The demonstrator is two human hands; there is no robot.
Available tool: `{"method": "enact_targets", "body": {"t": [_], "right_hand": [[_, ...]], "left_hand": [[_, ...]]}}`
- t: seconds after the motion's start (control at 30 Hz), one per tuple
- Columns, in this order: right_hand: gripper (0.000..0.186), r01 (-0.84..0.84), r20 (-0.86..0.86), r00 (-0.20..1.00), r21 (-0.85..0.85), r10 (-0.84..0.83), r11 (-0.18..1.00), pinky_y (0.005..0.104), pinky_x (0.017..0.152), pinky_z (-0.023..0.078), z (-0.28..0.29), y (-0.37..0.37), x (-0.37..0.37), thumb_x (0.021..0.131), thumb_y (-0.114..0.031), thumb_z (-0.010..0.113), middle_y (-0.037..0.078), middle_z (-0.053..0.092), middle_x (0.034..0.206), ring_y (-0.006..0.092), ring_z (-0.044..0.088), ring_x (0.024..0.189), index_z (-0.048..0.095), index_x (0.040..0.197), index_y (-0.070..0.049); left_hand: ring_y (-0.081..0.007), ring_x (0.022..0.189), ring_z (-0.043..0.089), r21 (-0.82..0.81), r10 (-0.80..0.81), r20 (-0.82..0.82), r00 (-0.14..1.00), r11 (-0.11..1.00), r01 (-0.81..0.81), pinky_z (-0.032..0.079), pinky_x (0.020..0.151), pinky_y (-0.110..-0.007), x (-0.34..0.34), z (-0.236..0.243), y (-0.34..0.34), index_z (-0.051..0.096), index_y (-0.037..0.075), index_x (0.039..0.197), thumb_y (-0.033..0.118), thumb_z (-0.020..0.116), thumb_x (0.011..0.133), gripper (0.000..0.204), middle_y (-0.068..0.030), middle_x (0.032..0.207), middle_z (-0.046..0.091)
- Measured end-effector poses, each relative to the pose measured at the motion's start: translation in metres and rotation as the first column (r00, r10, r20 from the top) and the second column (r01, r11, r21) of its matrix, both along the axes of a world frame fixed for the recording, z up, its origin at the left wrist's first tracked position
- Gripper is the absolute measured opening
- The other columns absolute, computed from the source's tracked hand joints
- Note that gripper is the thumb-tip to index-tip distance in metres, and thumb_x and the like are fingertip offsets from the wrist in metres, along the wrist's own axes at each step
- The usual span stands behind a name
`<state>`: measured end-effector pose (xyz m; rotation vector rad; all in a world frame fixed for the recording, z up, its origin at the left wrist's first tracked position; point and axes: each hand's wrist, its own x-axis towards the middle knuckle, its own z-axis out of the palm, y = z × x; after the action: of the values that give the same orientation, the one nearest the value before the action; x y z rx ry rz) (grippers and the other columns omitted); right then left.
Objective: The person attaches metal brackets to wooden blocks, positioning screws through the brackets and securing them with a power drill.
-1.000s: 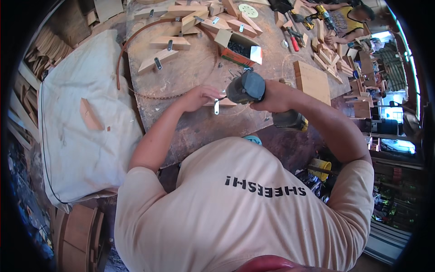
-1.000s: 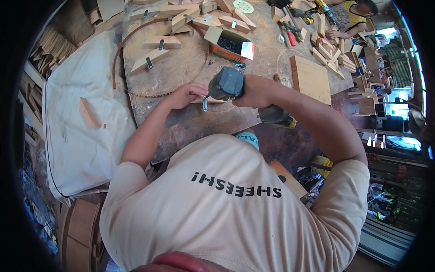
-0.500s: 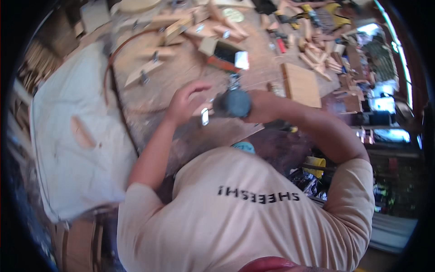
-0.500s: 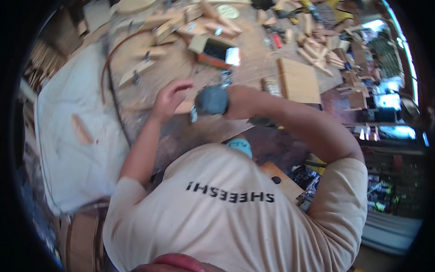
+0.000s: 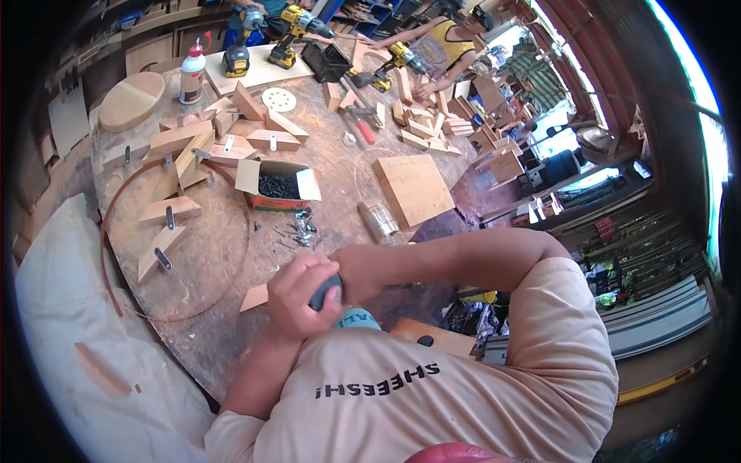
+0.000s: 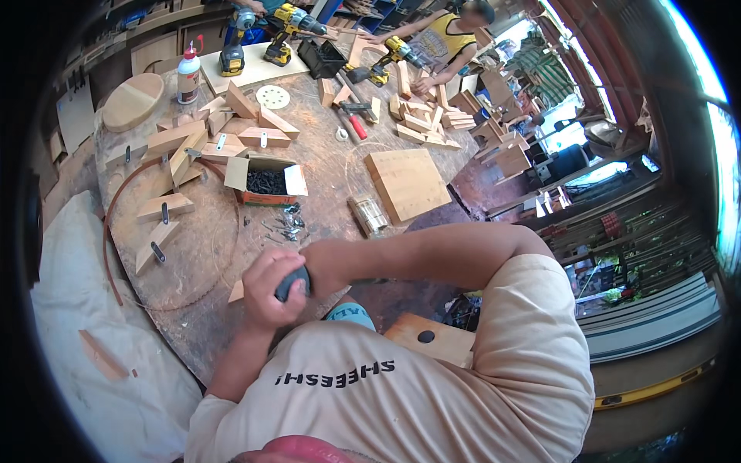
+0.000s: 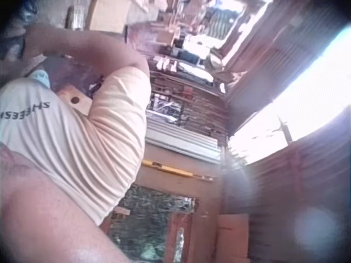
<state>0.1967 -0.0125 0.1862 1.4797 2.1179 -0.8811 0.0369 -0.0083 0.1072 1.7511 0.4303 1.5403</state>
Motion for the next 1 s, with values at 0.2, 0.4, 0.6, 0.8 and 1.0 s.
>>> {"method": "enact_targets", "body": {"t": [0.2,0.4,0.6,0.8,1.0], "right_hand": [[0.024,0.063,-0.176,0.980,-0.141,-0.088,0.988,0.0438,0.073,0.052,-0.015,0.000,0.006,0.071,-0.023,0.068,0.018,0.068,0.088,0.0386,0.065,0.082,0.066,0.088,-0.006],[0.022,-0.028,-0.318,0.948,-0.144,-0.019,0.989,0.0423,0.072,0.053,-0.017,0.005,0.019,0.071,-0.026,0.071,0.011,0.068,0.089,0.0340,0.066,0.083,0.067,0.090,-0.016],[0.025,-0.095,-0.258,0.965,-0.177,0.047,0.980,0.0401,0.072,0.053,-0.011,0.026,0.010,0.070,-0.027,0.074,0.008,0.066,0.089,0.0301,0.067,0.085,0.065,0.090,-0.016],[0.027,0.072,-0.129,0.985,-0.292,-0.114,0.954,0.0412,0.070,0.053,0.001,0.034,-0.017,0.068,-0.027,0.076,0.009,0.067,0.086,0.0326,0.067,0.082,0.065,0.088,-0.013],[0.026,0.071,-0.177,0.977,-0.271,-0.122,0.960,0.0408,0.067,0.053,0.000,0.033,-0.018,0.068,-0.026,0.076,0.010,0.067,0.085,0.0335,0.066,0.079,0.065,0.086,-0.011]], "left_hand": [[-0.0313,0.078,0.066,-0.030,0.018,-0.019,1.000,0.999,-0.018,0.054,0.069,-0.039,-0.004,-0.008,-0.001,0.068,0.002,0.094,0.014,0.061,0.071,0.026,-0.0151,0.091,0.066],[-0.0274,0.075,0.065,-0.012,0.038,0.100,0.994,0.999,-0.037,0.054,0.066,-0.039,0.006,-0.018,0.008,0.065,0.005,0.098,0.015,0.062,0.071,0.028,-0.0105,0.093,0.064],[-0.0264,0.077,0.065,-0.097,0.032,0.079,0.996,0.995,-0.024,0.053,0.070,-0.040,0.000,-0.024,0.012,0.065,0.005,0.097,0.017,0.063,0.071,0.030,-0.0101,0.092,0.060],[-0.0261,0.076,0.064,-0.112,-0.006,0.108,0.994,0.994,0.018,0.052,0.069,-0.040,-0.006,-0.027,0.011,0.065,0.005,0.098,0.018,0.064,0.068,0.032,-0.0104,0.092,0.060],[-0.0258,0.074,0.064,-0.111,0.005,0.102,0.995,0.994,0.006,0.052,0.067,-0.040,-0.006,-0.030,0.009,0.066,0.005,0.096,0.020,0.063,0.068,0.032,-0.0106,0.092,0.061]]}}
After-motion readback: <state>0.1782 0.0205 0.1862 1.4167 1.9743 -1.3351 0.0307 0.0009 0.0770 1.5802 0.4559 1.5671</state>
